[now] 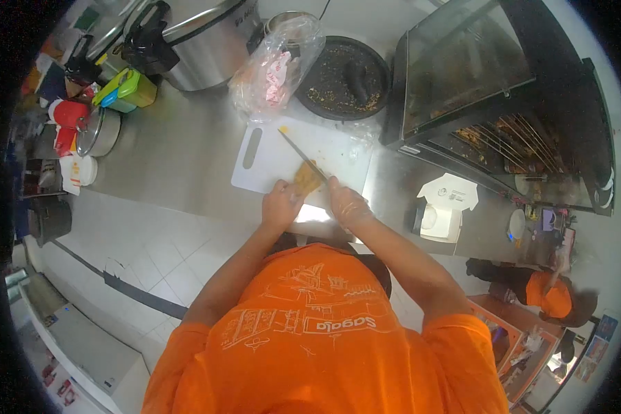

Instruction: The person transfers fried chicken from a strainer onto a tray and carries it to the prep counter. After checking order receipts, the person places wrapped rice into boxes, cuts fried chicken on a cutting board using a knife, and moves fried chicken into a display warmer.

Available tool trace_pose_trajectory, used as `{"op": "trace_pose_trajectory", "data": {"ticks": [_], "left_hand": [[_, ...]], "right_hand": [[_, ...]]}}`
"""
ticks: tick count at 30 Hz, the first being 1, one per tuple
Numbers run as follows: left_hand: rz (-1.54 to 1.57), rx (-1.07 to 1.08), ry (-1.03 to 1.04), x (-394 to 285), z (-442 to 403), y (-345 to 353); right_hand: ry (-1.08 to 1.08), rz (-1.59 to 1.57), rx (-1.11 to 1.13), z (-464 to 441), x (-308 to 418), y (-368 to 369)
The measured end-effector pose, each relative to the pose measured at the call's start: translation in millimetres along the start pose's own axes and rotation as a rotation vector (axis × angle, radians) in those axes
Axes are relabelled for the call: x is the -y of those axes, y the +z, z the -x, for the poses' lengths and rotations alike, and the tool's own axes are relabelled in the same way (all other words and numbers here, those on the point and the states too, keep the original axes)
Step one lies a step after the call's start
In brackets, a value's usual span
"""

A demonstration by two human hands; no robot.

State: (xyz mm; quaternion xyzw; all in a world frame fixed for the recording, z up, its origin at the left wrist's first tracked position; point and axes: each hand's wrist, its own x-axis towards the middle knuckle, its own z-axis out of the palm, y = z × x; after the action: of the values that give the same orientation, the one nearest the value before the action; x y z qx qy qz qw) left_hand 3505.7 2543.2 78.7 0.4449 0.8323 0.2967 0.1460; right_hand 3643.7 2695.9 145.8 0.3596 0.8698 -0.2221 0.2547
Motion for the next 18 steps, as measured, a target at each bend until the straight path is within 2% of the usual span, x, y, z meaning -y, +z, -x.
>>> {"op": "trace_pose_trajectory", "data": {"ticks": [4,6,10,11,14,17,18], "left_hand": [[-0.024,0.009,-0.022,-2,-2,11],[-0.015,0.041,-0.026,-1,-7,10],[0.002,0.040,-0.025,-7,-4,6],[0.000,0.022,-0.006,-7,-8,4],[0.016,-0.002,0.039,-8,-9,8],[0.032,0.002,0.057,-2,-16,10],[0.030,0.019,0.053,-1,-15,9]], "right_hand": [[0.027,-0.027,0.003,28,-1,-7],[0.043,-0.051,-0.016,13,-12,24],[-0.086,-0.117,-0.154,-43,-15,32],[-0.155,-0.040,-0.147,-28,-1,-4],[-0.020,0.069,0.053,8,14,-47],[0.016,-0.125,-0.043,19,2,13],[-0.058,-0.152,-0.138,8,0,27]]}}
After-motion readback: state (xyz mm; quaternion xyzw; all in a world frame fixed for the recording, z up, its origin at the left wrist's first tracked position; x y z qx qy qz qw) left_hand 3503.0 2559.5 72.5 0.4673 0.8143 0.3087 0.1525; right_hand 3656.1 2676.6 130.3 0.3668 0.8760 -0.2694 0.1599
